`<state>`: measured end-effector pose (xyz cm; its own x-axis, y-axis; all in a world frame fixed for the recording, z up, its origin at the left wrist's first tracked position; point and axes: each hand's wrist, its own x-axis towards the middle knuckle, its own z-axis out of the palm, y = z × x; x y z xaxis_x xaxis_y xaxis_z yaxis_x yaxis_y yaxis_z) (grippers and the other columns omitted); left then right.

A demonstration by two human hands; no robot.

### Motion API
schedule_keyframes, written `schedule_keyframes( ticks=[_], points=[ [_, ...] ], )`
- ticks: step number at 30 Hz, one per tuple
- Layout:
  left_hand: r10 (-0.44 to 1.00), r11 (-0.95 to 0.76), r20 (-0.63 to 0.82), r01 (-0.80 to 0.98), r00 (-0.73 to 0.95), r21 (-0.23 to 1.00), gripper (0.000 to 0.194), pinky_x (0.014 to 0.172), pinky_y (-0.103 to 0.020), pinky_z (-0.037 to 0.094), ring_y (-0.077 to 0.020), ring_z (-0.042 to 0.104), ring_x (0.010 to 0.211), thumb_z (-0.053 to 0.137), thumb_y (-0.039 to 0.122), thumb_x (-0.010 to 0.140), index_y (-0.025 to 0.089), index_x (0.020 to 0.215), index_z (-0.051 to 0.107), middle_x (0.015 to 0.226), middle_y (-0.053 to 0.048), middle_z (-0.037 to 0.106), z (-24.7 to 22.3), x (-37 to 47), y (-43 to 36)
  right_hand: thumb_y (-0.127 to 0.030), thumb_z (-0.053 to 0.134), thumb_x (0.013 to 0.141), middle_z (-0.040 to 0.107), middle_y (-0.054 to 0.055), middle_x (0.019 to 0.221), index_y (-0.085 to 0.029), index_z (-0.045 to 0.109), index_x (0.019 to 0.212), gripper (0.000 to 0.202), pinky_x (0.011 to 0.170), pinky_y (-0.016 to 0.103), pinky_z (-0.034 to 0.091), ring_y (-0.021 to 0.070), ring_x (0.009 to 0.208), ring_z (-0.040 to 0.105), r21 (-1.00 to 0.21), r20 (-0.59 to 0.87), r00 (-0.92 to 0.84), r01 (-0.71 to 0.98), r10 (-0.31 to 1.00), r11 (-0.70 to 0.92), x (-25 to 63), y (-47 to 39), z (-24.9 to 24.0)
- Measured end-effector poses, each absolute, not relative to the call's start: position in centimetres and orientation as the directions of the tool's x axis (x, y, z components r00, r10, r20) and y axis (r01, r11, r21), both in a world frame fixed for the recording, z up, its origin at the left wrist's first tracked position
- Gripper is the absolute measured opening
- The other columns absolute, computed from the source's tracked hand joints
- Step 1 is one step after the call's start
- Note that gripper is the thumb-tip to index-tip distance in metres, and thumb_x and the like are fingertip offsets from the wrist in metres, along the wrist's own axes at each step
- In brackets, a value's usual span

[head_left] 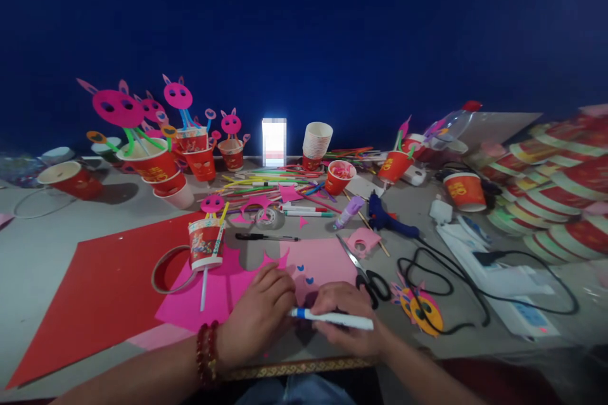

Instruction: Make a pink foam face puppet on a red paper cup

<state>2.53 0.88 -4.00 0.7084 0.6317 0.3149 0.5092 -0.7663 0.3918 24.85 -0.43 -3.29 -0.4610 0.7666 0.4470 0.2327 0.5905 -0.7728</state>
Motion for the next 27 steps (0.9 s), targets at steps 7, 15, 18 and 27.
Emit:
schedule_keyframes(
  ticks=[7, 15, 18, 27],
  points=[
    [0.528, -0.847, 0.452, 0.410, 0.719, 0.339, 0.019, 0.107, -0.047, 0.039, -0.0189, 0.056, 0.082, 0.052, 0.032, 0.096, 0.020, 0.082, 0.058, 0.077, -0.001, 0.063, -4.1, 2.2, 0.7, -0.025, 0.063, 0.087, 0.075, 0.003, 0.073, -0.024, 0.069, 0.098, 0.013, 0.071, 0.032, 0.054, 0.0188, 0.066, 0.070, -0.742, 0.463, -0.582, 0.159, 0.668, 0.652, 25.1, -0.5, -3.9],
    [0.503, -0.864, 0.486, 0.388, 0.715, 0.322, 0.064, 0.057, -0.033, 0.034, -0.0175, 0.047, 0.059, 0.015, 0.063, 0.097, 0.019, 0.067, 0.053, 0.061, -0.002, 0.058, -4.1, 2.6, 0.9, -0.031, 0.050, 0.094, 0.077, 0.006, 0.077, -0.022, 0.073, 0.100, 0.026, 0.075, 0.032, 0.054, 0.0203, 0.074, 0.072, -0.757, 0.456, -0.541, 0.182, 0.706, 0.628, 25.5, -0.6, -2.0],
    [0.542, -0.840, 0.442, 0.439, 0.715, 0.319, 0.066, 0.055, -0.034, 0.029, -0.0178, 0.047, 0.056, 0.007, 0.052, 0.101, 0.020, 0.066, 0.053, 0.060, -0.003, 0.059, -3.2, 2.9, 0.7, -0.029, 0.048, 0.096, 0.077, 0.004, 0.076, -0.025, 0.074, 0.099, 0.027, 0.074, 0.031, 0.055, 0.0198, 0.073, 0.072, -0.761, 0.467, -0.522, 0.173, 0.714, 0.625, 25.4, -0.9, -1.7],
    [0.567, -0.824, 0.431, 0.486, 0.702, 0.292, 0.072, 0.051, -0.034, 0.025, -0.0169, 0.043, 0.047, 0.001, 0.037, 0.103, 0.021, 0.057, 0.054, 0.049, -0.003, 0.054, -2.1, 6.2, 1.5, -0.038, 0.044, 0.099, 0.074, 0.003, 0.070, -0.030, 0.075, 0.096, 0.033, 0.067, 0.030, 0.056, 0.0196, 0.067, 0.071, -0.811, 0.570, -0.325, -0.072, 0.755, 0.581, 26.1, -1.1, -4.0]
  ],
)
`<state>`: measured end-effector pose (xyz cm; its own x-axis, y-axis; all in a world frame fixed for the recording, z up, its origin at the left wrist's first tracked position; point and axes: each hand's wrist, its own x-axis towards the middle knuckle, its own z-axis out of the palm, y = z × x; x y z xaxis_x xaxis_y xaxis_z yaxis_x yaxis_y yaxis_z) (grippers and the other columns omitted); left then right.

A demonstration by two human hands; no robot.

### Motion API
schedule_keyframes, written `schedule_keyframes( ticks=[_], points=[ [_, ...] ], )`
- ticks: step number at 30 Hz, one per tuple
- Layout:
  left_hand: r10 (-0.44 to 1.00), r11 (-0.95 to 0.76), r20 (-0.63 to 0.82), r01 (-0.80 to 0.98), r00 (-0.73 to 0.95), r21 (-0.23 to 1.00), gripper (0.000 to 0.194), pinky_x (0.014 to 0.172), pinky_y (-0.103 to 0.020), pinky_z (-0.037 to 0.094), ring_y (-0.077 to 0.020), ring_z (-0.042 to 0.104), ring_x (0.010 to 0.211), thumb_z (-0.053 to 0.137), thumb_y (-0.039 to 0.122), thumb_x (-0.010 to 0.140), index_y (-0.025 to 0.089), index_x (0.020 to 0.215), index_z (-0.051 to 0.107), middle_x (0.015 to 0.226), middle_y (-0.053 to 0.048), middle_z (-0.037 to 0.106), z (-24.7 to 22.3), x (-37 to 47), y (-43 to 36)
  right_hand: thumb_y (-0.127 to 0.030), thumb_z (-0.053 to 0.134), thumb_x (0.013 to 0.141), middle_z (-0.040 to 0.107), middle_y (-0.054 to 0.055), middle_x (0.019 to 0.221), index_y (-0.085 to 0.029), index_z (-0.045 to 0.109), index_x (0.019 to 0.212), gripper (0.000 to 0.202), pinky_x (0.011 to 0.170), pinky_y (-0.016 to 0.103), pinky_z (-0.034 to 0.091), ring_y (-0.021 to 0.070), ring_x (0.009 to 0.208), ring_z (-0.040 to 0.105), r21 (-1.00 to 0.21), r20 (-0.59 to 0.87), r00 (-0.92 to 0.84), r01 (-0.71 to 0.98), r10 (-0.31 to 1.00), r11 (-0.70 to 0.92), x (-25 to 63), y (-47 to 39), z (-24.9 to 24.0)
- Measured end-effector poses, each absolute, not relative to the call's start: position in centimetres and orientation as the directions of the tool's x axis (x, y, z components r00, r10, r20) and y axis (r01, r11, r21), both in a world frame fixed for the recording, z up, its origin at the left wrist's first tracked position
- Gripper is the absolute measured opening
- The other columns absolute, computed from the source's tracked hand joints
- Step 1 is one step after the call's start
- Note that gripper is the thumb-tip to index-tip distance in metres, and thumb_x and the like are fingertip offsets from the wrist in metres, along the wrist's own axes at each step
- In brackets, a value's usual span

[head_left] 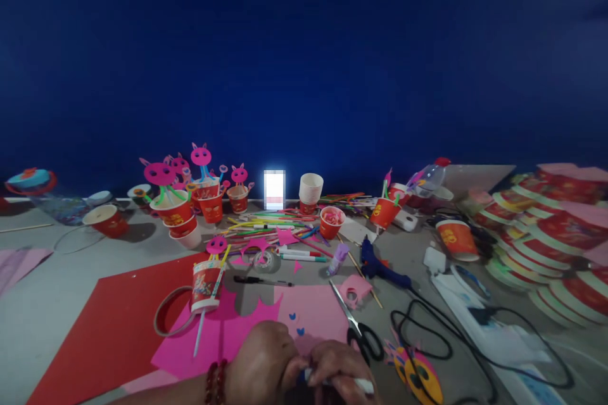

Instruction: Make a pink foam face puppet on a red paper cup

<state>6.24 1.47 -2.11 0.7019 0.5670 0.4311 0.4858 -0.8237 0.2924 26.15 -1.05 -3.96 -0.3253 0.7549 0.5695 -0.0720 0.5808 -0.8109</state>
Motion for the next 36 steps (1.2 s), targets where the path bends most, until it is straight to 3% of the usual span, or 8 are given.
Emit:
schedule_keyframes(
  ticks=[6, 11, 15, 17, 19, 23, 32, 36],
  points=[
    [0.594, -0.802, 0.420, 0.542, 0.686, 0.251, 0.068, 0.052, -0.033, 0.028, -0.0162, 0.049, 0.045, 0.011, 0.035, 0.104, 0.020, 0.055, 0.056, 0.047, -0.003, 0.058, -2.1, 7.9, 1.7, -0.044, 0.045, 0.098, 0.075, 0.005, 0.073, -0.030, 0.076, 0.083, 0.038, 0.065, 0.031, 0.057, 0.0226, 0.069, 0.072, -0.842, 0.540, -0.153, -0.103, 0.828, 0.530, 26.4, -1.2, -4.9],
    [0.608, -0.793, 0.323, 0.570, 0.725, 0.213, 0.061, 0.051, -0.033, 0.031, -0.0173, 0.053, 0.048, 0.019, 0.036, 0.104, 0.020, 0.057, 0.056, 0.051, -0.003, 0.060, -2.1, 7.8, 1.4, -0.044, 0.046, 0.097, 0.075, 0.006, 0.077, -0.028, 0.075, 0.081, 0.036, 0.062, 0.032, 0.058, 0.0228, 0.067, 0.072, -0.871, 0.490, -0.254, -0.159, 0.834, 0.464, 26.6, -1.0, -5.4],
    [0.577, -0.815, 0.233, 0.568, 0.782, 0.114, 0.048, 0.054, -0.031, 0.037, -0.0170, 0.057, 0.057, 0.038, 0.047, 0.100, 0.019, 0.067, 0.058, 0.062, -0.002, 0.063, -1.0, 6.0, 2.5, -0.056, 0.051, 0.091, 0.067, 0.003, 0.068, -0.025, 0.067, 0.102, 0.037, 0.045, 0.027, 0.050, 0.0188, 0.050, 0.062, -0.950, 0.296, -0.296, -0.191, 0.908, 0.247, 26.3, -0.7, -5.7],
    [0.587, -0.803, 0.221, 0.595, 0.779, 0.038, 0.036, 0.063, -0.030, 0.042, -0.0177, 0.059, 0.067, 0.049, 0.044, 0.097, 0.019, 0.074, 0.059, 0.072, -0.001, 0.064, 0.3, 4.6, 3.7, -0.059, 0.053, 0.089, 0.063, 0.001, 0.062, -0.024, 0.059, 0.118, 0.046, 0.041, 0.026, 0.046, 0.0181, 0.046, 0.058, -0.940, 0.308, -0.205, -0.214, 0.929, 0.264, 26.3, -0.4, -5.6],
    [0.661, -0.729, 0.214, 0.683, 0.719, -0.045, 0.027, 0.070, -0.030, 0.044, -0.0178, 0.059, 0.072, 0.054, 0.038, 0.096, 0.018, 0.080, 0.059, 0.078, -0.001, 0.064, 1.8, 3.3, 5.3, -0.054, 0.051, 0.092, 0.061, -0.001, 0.058, -0.023, 0.055, 0.121, 0.042, 0.041, 0.026, 0.044, 0.0172, 0.044, 0.054, -0.924, 0.327, -0.011, -0.212, 0.945, 0.317, 26.3, -0.1, -5.3],
    [0.728, -0.645, 0.216, 0.757, 0.651, -0.110, 0.017, 0.083, -0.040, 0.043, -0.0248, 0.058, 0.089, 0.049, 0.022, 0.098, 0.014, 0.090, 0.061, 0.090, -0.008, 0.064, 3.2, 2.4, 8.5, -0.040, 0.051, 0.097, 0.057, -0.002, 0.059, -0.021, 0.060, 0.107, 0.024, 0.046, 0.025, 0.044, 0.0155, 0.048, 0.053, -0.927, 0.319, 0.288, -0.106, 0.903, 0.361, 26.3, 0.3, -4.2],
    [0.736, -0.641, 0.185, 0.758, 0.652, -0.121, 0.011, 0.095, -0.045, 0.039, -0.0285, 0.054, 0.103, 0.054, 0.016, 0.094, 0.011, 0.098, 0.063, 0.100, -0.012, 0.064, 0.5, 6.5, 12.3, -0.033, 0.052, 0.097, 0.065, 0.002, 0.075, -0.020, 0.066, 0.091, 0.021, 0.056, 0.026, 0.045, 0.0167, 0.064, 0.059, -0.899, 0.437, 0.398, 0.159, 0.807, 0.409, 27.3, 0.3, -4.1],
    [0.732, -0.655, 0.184, 0.752, 0.657, -0.079, 0.018, 0.103, -0.045, 0.034, -0.0285, 0.050, 0.116, 0.052, 0.009, 0.093, 0.013, 0.107, 0.062, 0.114, -0.013, 0.062, 1.2, 6.2, 12.0, -0.029, 0.053, 0.096, 0.069, 0.004, 0.082, -0.019, 0.067, 0.090, 0.018, 0.064, 0.029, 0.049, 0.0188, 0.072, 0.063, -0.856, 0.508, 0.370, 0.316, 0.778, 0.409, 27.8, 0.7, -4.0]
  ],
)
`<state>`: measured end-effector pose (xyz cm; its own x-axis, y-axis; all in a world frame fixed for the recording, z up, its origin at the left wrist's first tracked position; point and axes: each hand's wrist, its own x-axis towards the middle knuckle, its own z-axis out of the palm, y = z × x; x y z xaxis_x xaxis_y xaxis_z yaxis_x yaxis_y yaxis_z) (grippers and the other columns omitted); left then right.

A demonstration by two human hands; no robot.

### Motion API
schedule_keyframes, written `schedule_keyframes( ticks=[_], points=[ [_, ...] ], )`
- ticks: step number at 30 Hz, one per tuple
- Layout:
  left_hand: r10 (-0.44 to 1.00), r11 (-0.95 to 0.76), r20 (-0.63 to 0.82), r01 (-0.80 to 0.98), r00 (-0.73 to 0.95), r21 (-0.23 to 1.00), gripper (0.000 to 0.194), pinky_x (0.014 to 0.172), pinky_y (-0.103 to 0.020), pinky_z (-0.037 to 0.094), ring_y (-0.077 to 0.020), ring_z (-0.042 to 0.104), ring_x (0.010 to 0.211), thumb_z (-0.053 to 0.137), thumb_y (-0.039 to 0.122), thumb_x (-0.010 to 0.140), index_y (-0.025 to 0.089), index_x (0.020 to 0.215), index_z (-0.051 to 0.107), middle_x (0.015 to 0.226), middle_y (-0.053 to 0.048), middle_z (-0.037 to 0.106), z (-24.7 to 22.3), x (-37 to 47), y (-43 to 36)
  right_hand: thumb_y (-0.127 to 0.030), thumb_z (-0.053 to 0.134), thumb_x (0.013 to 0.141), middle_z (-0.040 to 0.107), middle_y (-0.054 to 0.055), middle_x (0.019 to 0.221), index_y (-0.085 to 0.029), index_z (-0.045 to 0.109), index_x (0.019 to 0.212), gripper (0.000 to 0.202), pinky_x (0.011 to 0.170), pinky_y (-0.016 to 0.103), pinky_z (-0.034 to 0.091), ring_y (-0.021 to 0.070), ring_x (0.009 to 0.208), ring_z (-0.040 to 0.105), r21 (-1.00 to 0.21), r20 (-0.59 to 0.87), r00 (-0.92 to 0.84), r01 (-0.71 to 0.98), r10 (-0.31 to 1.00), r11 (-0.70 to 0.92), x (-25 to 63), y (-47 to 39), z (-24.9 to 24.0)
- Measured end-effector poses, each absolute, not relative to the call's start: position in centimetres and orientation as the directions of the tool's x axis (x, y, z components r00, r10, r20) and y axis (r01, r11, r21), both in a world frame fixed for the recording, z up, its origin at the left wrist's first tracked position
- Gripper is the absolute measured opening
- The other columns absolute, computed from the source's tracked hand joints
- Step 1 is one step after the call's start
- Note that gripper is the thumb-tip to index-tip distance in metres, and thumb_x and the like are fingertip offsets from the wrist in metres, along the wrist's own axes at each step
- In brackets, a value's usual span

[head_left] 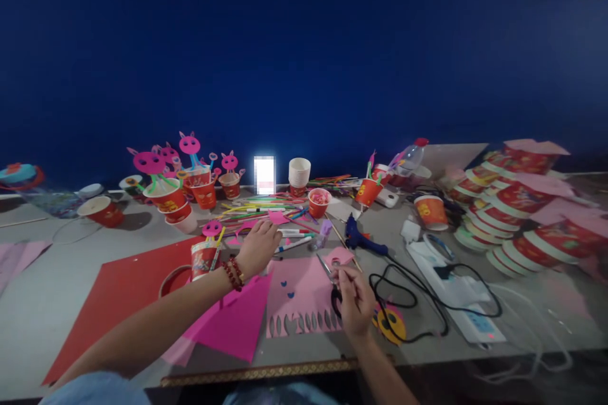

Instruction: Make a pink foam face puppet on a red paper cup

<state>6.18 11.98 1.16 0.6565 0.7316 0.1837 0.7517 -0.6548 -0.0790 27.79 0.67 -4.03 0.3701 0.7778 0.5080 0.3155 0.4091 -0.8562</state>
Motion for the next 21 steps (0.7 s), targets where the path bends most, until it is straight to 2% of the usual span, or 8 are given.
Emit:
schedule_keyframes(
  ticks=[3, 6, 7, 9, 11, 14, 17, 21],
  points=[
    [0.729, -0.666, 0.184, 0.745, 0.659, -0.030, 0.019, 0.105, -0.046, 0.034, -0.0289, 0.047, 0.120, 0.052, 0.013, 0.094, 0.014, 0.111, 0.061, 0.120, -0.012, 0.060, 2.1, 5.3, 9.9, -0.026, 0.056, 0.094, 0.071, 0.007, 0.087, -0.019, 0.069, 0.089, 0.015, 0.069, 0.031, 0.052, 0.0218, 0.081, 0.067, -0.802, 0.564, 0.274, 0.406, 0.779, 0.438, 28.3, 1.0, -3.6],
    [0.724, -0.684, 0.161, 0.729, 0.671, 0.035, 0.013, 0.099, -0.043, 0.041, -0.0263, 0.053, 0.108, 0.056, 0.021, 0.094, 0.018, 0.106, 0.061, 0.111, -0.008, 0.063, 2.2, 4.4, 6.7, -0.023, 0.058, 0.092, 0.072, 0.007, 0.090, -0.021, 0.068, 0.094, 0.011, 0.074, 0.032, 0.052, 0.0221, 0.084, 0.067, -0.757, 0.590, 0.237, 0.494, 0.772, 0.427, 29.5, 0.9, -3.0],
    [0.727, -0.684, 0.150, 0.726, 0.670, 0.073, 0.012, 0.096, -0.042, 0.043, -0.0256, 0.054, 0.106, 0.057, 0.021, 0.093, 0.018, 0.104, 0.061, 0.110, -0.007, 0.063, 2.0, 4.2, 5.6, -0.023, 0.058, 0.092, 0.072, 0.007, 0.092, -0.021, 0.068, 0.097, 0.011, 0.075, 0.032, 0.052, 0.0219, 0.085, 0.067, -0.737, 0.593, 0.222, 0.537, 0.774, 0.411, 29.8, 0.8, -2.8],
    [0.750, -0.660, 0.131, 0.717, 0.649, 0.226, 0.009, 0.094, -0.041, 0.045, -0.0248, 0.054, 0.104, 0.057, 0.018, 0.092, 0.018, 0.101, 0.060, 0.107, -0.007, 0.063, 1.3, 3.8, 3.6, -0.021, 0.058, 0.092, 0.071, 0.007, 0.094, -0.022, 0.067, 0.099, 0.012, 0.077, 0.033, 0.052, 0.0219, 0.086, 0.066, -0.692, 0.569, 0.135, 0.612, 0.811, 0.383, 30.2, 0.6, -2.3],
    [0.763, -0.631, 0.104, 0.701, 0.638, 0.331, 0.008, 0.091, -0.040, 0.046, -0.0247, 0.054, 0.102, 0.058, 0.016, 0.091, 0.019, 0.099, 0.059, 0.106, -0.006, 0.062, 0.5, 3.7, 2.4, -0.019, 0.056, 0.092, 0.071, 0.007, 0.094, -0.022, 0.068, 0.095, 0.012, 0.077, 0.033, 0.051, 0.0222, 0.087, 0.066, -0.654, 0.486, -0.043, 0.645, 0.873, 0.396, 29.6, 0.4, -2.0],
    [0.781, -0.600, 0.081, 0.708, 0.619, 0.372, 0.010, 0.089, -0.041, 0.046, -0.0254, 0.054, 0.100, 0.057, 0.015, 0.091, 0.019, 0.099, 0.059, 0.104, -0.006, 0.062, -0.3, 3.7, 1.7, -0.015, 0.056, 0.091, 0.070, 0.005, 0.090, -0.022, 0.067, 0.091, 0.013, 0.079, 0.033, 0.049, 0.0223, 0.088, 0.065, -0.640, 0.288, -0.274, 0.657, 0.918, 0.397, 27.5, 0.3, -1.6],
    [0.793, -0.587, 0.090, 0.717, 0.602, 0.375, 0.011, 0.089, -0.043, 0.046, -0.0260, 0.054, 0.099, 0.055, 0.013, 0.092, 0.019, 0.100, 0.060, 0.103, -0.006, 0.062, -0.7, 3.7, 1.5, -0.012, 0.059, 0.089, 0.070, 0.005, 0.094, -0.022, 0.067, 0.095, 0.014, 0.082, 0.034, 0.047, 0.0230, 0.092, 0.063, -0.619, 0.159, -0.331, 0.700, 0.930, 0.355, 25.4, 0.6, -1.7],
    [0.791, -0.579, 0.079, 0.702, 0.606, 0.415, 0.011, 0.088, -0.043, 0.045, -0.0257, 0.055, 0.098, 0.057, 0.013, 0.091, 0.019, 0.100, 0.061, 0.102, -0.006, 0.063, -1.1, 3.3, 0.7, -0.008, 0.057, 0.087, 0.069, 0.005, 0.100, -0.021, 0.066, 0.098, 0.020, 0.083, 0.033, 0.044, 0.0224, 0.096, 0.061, -0.579, 0.084, -0.357, 0.742, 0.930, 0.337, 24.4, 1.3, -2.1]
  ],
)
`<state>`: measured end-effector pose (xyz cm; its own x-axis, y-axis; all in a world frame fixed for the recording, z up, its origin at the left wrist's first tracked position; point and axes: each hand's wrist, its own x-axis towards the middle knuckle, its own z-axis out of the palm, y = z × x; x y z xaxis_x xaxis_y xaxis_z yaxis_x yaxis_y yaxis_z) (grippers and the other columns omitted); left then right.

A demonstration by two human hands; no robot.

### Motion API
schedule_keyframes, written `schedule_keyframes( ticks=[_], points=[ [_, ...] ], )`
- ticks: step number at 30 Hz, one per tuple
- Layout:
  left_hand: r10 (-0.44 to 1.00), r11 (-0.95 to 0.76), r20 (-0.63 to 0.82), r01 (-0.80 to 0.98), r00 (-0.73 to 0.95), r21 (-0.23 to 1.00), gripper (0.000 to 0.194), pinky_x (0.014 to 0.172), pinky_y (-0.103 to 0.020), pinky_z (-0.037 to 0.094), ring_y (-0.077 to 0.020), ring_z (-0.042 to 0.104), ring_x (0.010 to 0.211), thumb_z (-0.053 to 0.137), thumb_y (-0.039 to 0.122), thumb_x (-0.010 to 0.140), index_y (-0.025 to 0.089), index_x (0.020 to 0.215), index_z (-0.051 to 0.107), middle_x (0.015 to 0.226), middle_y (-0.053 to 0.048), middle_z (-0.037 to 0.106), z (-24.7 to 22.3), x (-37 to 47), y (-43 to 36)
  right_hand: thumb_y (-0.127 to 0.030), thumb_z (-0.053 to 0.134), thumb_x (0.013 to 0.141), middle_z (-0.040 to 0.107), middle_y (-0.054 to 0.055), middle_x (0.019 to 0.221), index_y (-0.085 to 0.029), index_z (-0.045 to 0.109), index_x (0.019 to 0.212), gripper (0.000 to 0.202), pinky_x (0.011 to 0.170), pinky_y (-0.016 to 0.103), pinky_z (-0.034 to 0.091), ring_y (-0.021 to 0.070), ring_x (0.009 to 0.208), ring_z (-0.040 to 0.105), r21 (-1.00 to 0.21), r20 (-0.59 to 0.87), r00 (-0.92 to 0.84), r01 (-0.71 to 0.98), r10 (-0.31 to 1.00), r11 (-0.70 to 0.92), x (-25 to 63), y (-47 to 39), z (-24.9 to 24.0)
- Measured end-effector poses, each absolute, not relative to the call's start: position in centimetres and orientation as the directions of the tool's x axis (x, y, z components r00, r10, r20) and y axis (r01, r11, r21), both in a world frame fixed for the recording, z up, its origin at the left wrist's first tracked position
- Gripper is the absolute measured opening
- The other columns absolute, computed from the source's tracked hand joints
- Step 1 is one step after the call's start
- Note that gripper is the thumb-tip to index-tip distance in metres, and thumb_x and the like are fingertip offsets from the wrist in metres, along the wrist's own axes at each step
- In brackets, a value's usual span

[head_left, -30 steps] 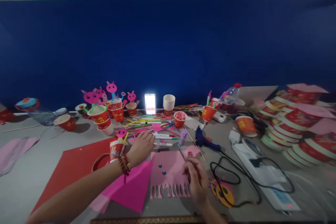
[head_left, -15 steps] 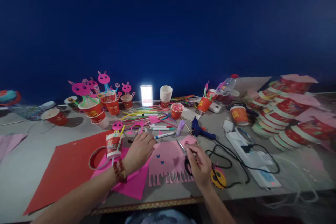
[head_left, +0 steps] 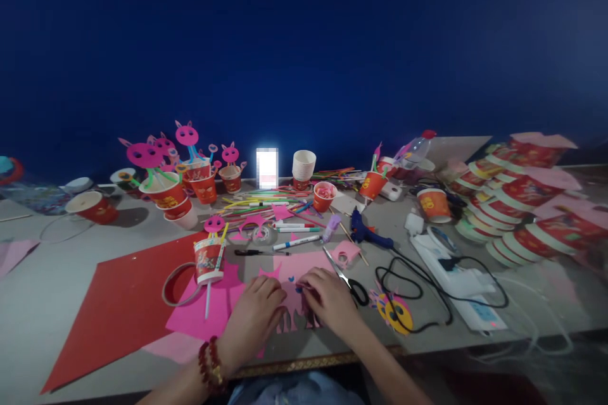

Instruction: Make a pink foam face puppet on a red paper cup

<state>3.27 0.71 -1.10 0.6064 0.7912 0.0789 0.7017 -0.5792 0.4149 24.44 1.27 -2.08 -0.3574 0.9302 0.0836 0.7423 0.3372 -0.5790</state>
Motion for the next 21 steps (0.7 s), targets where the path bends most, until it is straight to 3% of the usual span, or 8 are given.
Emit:
schedule_keyframes(
  ticks=[5, 14, 18, 21],
  points=[
    [0.793, -0.564, 0.052, 0.699, 0.607, 0.441, 0.023, 0.089, -0.042, 0.046, -0.0259, 0.054, 0.101, 0.060, 0.011, 0.088, 0.020, 0.109, 0.062, 0.109, -0.007, 0.062, -1.8, 3.2, -0.1, -0.005, 0.056, 0.085, 0.067, 0.004, 0.100, -0.022, 0.066, 0.098, 0.024, 0.082, 0.032, 0.042, 0.0221, 0.097, 0.060, -0.548, 0.037, -0.376, 0.767, 0.926, 0.334, 24.3, 1.9, -2.3],
    [0.826, -0.519, 0.115, 0.663, 0.552, 0.539, 0.020, 0.087, -0.044, 0.045, -0.0271, 0.056, 0.100, 0.057, 0.015, 0.091, 0.020, 0.109, 0.064, 0.109, -0.008, 0.064, -2.9, 3.0, 0.1, 0.000, 0.058, 0.073, 0.067, 0.002, 0.087, -0.021, 0.064, 0.084, 0.024, 0.076, 0.030, 0.040, 0.0207, 0.086, 0.060, -0.748, 0.068, -0.358, 0.600, 0.931, 0.285, 24.7, 2.4, -2.0],
    [0.865, -0.440, 0.152, 0.578, 0.478, 0.687, 0.021, 0.090, -0.045, 0.044, -0.0284, 0.057, 0.102, 0.055, 0.018, 0.093, 0.020, 0.111, 0.065, 0.110, -0.010, 0.066, -2.6, 3.4, 0.5, -0.005, 0.057, 0.078, 0.066, 0.001, 0.082, -0.021, 0.063, 0.083, 0.017, 0.071, 0.028, 0.044, 0.0183, 0.078, 0.061, -0.850, 0.099, -0.356, 0.455, 0.929, 0.264, 24.9, 2.4, -2.2],
    [0.893, -0.254, 0.077, 0.354, 0.444, 0.900, 0.022, 0.089, -0.039, 0.046, -0.0253, 0.060, 0.100, 0.053, 0.020, 0.093, 0.021, 0.112, 0.065, 0.106, -0.009, 0.067, -2.1, 3.9, 0.8, -0.015, 0.057, 0.084, 0.066, 0.002, 0.083, -0.021, 0.062, 0.084, 0.007, 0.072, 0.028, 0.048, 0.0183, 0.079, 0.063, -0.914, 0.148, -0.373, 0.302, 0.916, 0.271, 24.9, 2.4, -2.5]
  ],
)
